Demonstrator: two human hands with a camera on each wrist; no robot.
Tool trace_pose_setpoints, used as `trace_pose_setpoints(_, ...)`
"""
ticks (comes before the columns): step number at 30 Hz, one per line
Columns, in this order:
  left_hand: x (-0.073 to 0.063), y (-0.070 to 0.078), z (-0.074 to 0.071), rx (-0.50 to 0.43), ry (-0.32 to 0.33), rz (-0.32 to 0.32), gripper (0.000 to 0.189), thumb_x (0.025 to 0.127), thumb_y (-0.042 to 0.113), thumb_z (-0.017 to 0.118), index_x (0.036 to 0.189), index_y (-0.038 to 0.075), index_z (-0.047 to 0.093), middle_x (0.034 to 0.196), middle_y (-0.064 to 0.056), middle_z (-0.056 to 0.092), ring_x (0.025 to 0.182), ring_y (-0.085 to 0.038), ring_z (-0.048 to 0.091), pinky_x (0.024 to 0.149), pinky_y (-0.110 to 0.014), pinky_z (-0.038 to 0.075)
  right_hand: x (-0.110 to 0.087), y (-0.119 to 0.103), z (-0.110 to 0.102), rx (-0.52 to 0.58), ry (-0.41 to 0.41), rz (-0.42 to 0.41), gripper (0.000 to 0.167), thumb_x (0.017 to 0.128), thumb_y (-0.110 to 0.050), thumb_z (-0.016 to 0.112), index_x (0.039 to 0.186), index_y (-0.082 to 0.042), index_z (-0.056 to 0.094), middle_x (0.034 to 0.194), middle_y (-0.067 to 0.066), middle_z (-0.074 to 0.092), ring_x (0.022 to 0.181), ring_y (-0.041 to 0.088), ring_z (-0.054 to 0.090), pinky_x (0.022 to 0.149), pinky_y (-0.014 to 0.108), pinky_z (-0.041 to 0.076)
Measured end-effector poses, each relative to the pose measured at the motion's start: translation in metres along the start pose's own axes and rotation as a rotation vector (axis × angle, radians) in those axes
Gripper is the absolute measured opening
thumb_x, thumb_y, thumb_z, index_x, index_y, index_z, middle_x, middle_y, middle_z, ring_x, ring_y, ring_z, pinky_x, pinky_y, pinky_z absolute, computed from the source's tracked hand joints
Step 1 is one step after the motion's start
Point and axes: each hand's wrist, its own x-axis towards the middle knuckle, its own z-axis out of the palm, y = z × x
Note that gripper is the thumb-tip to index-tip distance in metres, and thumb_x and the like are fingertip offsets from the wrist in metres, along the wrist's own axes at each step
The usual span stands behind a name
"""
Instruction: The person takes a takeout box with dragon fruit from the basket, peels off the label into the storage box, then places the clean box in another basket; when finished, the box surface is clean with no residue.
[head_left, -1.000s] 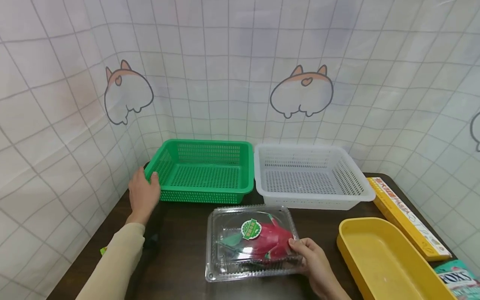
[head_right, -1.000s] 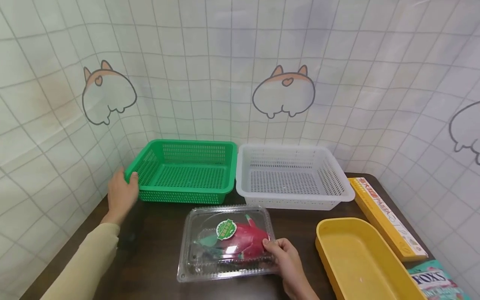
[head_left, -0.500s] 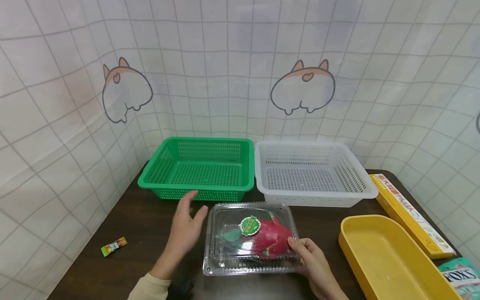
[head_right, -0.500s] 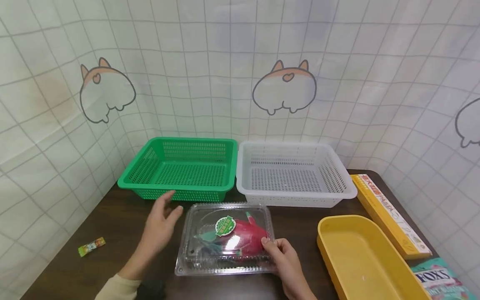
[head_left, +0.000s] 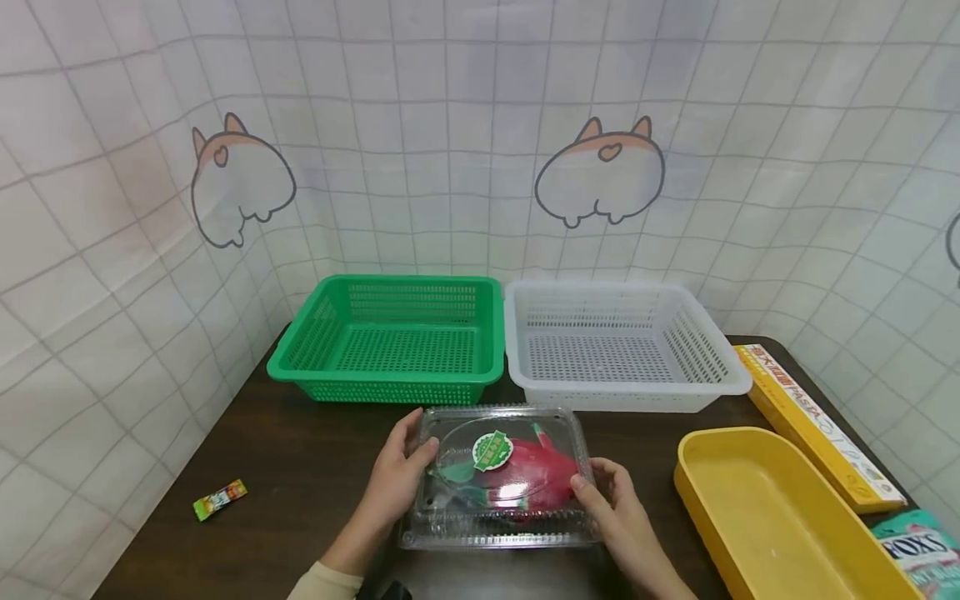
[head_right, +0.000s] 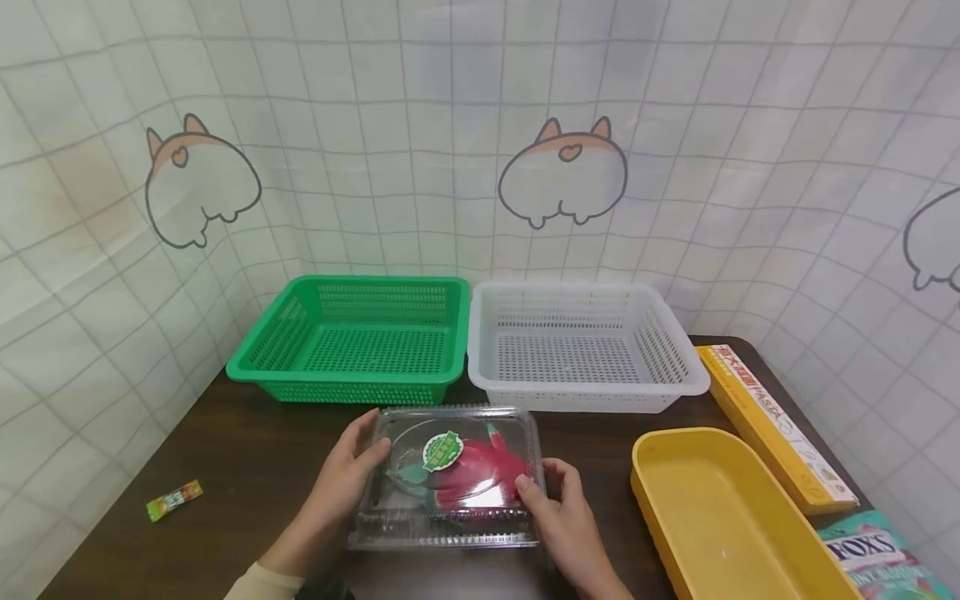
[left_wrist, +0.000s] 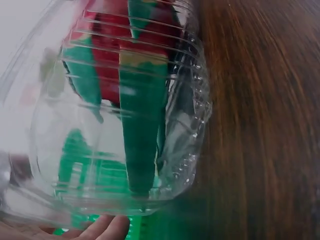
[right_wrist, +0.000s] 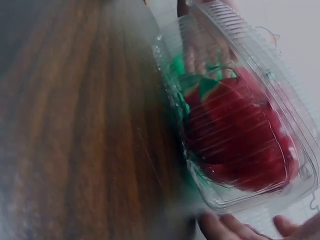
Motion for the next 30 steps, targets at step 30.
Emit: trace_pose_setpoints(30,-0.001,-0.011,-0.006,-0.017,-0.017,0.028,0.058,0.100,0.025,0.057,0.150,0.005,0.035,0.153,-0.020,0.035,0.134,-0.041,0.041,0.099,-0.056,0.042,0.036,-0.053,0.018,-0.537,-0.101,-0.648,0.028,0.075,-0.019,0.085,0.100,-0.020,0.073,0.119,0.001,0.064,0.119,0.027,0.056,0.112,0.060,0.022)
